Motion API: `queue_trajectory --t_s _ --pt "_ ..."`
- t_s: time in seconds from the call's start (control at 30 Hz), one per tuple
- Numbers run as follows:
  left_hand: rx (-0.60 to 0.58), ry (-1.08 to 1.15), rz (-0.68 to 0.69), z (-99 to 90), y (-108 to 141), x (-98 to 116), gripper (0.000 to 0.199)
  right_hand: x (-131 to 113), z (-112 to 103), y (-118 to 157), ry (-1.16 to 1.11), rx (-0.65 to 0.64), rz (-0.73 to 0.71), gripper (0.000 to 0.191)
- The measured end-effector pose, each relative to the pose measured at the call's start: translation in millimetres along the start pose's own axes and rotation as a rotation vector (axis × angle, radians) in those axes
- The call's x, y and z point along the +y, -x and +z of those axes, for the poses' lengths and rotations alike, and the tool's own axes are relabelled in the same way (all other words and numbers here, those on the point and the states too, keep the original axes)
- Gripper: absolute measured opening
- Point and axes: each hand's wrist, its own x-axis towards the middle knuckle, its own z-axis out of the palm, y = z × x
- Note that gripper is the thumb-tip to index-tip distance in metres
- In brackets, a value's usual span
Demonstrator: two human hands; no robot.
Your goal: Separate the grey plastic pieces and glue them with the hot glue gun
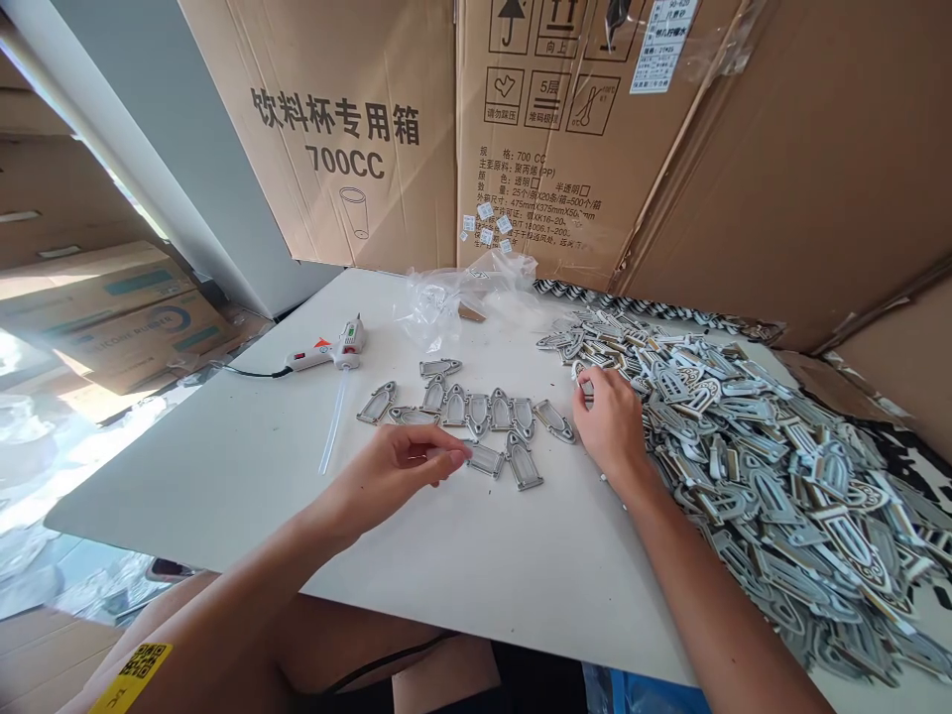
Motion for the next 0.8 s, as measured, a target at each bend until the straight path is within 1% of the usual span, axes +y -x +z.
queue_trajectory --t_s 0.07,0.1,0.17,0.23,0.3,0.33,0.4,0.47,0.5,0.57,0.63,0.7,0.8 --pt "-0.021 0.074 0.008 4.5 2 1 0.023 -9 -4 0 -0.128 0.062 0.047 0.023" --pt "-0.027 0.107 0.014 6.0 3 2 0.022 -16 -6 0 -0.249 0.084 0.081 0.028" --pt "-0.030 0.151 0.030 7.9 3 3 0.020 -31 -10 3 -0.584 0.087 0.157 0.039" --pt "-0.015 0.149 0.053 8.9 3 3 0.021 -48 -13 6 -0.882 0.007 0.194 0.050" --pt "0.004 0.144 0.070 9.5 2 1 0.023 -63 -16 10 -1.112 -0.148 0.192 0.058" --pt "0.008 0.158 0.073 9.8 2 -1 0.024 -69 -18 12 -1.205 -0.222 0.189 0.062" --pt "0.001 0.217 0.059 10.1 0 -4 0.025 -78 -22 16 -1.333 -0.327 0.186 0.067" --pt "-0.008 0.287 0.026 10.0 -1 -6 0.024 -83 -25 19 -1.388 -0.391 0.177 0.066" --pt "-0.007 0.313 0.007 9.7 -2 -7 0.024 -85 -27 21 -1.394 -0.425 0.162 0.062" --pt "0.003 0.336 -0.020 8.5 -3 -8 0.025 -88 -29 24 -1.370 -0.485 0.106 0.051" --pt "0.010 0.333 -0.033 7.3 -3 -9 0.025 -92 -30 27 -1.299 -0.515 0.028 0.042" --pt "0.019 0.306 -0.045 6.5 -3 -10 0.026 -97 -32 30 -1.203 -0.512 -0.048 0.038" --pt "0.050 0.239 -0.068 6.7 -3 -11 0.030 -106 -35 35 -1.032 -0.447 -0.191 0.037"
